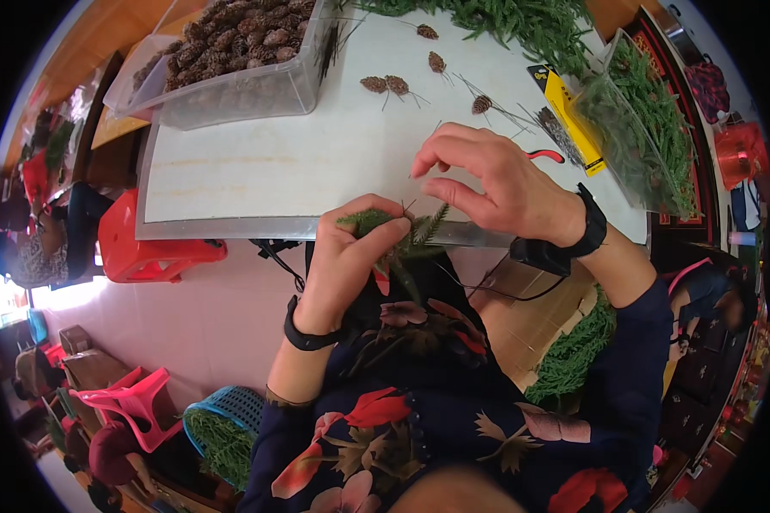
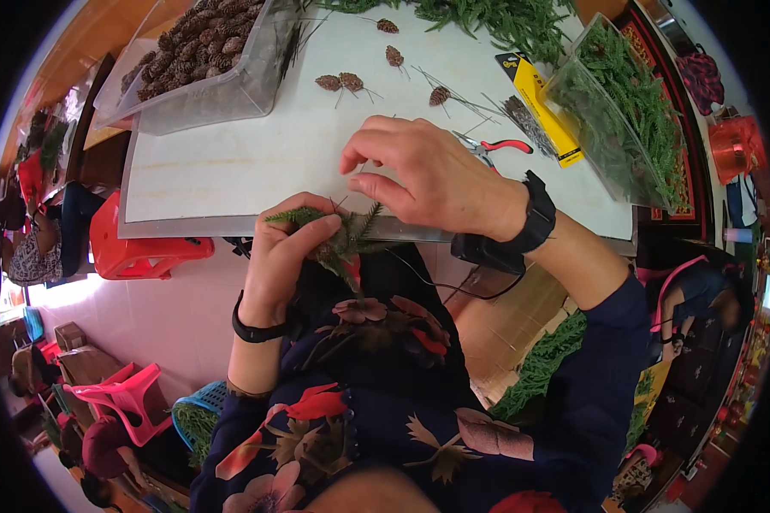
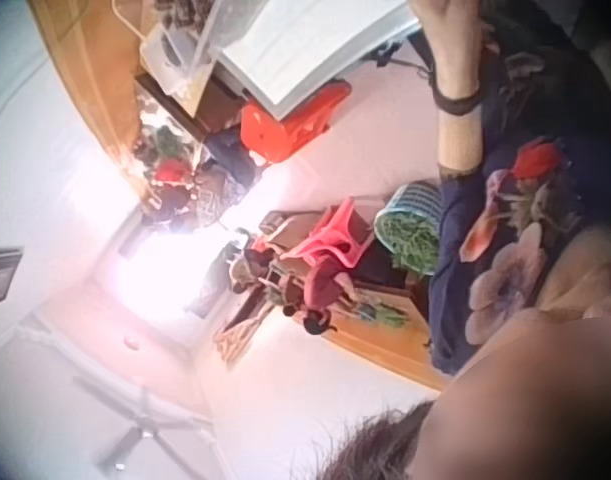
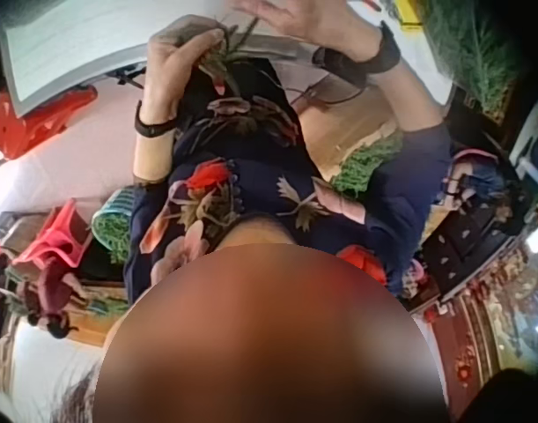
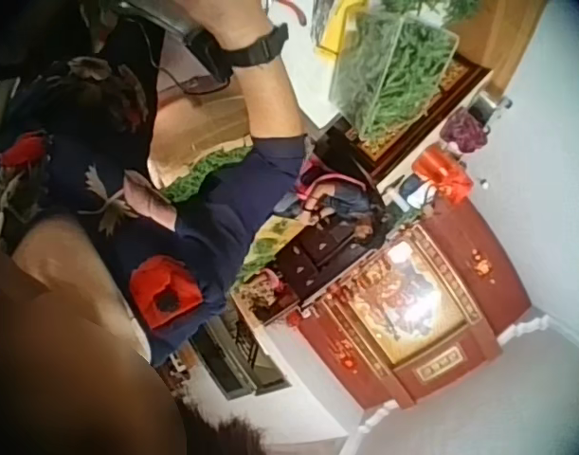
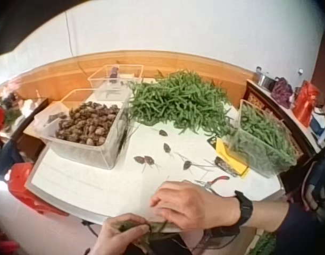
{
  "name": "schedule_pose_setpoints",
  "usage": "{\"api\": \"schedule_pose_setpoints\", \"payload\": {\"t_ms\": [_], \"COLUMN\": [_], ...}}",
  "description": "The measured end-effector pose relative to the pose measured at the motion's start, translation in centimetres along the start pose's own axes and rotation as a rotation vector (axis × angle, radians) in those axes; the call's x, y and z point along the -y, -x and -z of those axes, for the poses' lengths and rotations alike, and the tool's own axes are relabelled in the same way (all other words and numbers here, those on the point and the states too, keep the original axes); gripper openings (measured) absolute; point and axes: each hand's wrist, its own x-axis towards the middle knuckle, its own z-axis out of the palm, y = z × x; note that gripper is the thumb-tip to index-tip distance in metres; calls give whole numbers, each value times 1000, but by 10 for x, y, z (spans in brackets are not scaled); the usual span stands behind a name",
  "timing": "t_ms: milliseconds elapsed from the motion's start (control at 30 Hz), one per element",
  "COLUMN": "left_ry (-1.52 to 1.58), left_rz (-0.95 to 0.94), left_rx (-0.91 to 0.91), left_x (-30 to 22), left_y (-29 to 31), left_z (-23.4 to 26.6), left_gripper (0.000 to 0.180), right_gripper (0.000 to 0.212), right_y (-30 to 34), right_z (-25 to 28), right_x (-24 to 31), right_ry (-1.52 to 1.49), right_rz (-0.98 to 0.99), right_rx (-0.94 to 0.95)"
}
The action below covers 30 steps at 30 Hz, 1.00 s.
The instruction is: Trimming green branches and attaching small pine cones to create decorative foliage pieces.
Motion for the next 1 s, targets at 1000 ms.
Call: {"api": "schedule_pose_setpoints", "payload": {"t_ms": [1000], "left_ry": [173], "left_rz": [1], "left_rx": [-43], "left_x": [14], "left_y": [0], "left_z": [-6], "left_gripper": [7], "right_gripper": [54], "right_y": [105], "right_z": [30], "right_x": [-72], "right_ry": [487], "right_rz": [-361], "right_rx": [-119]}}
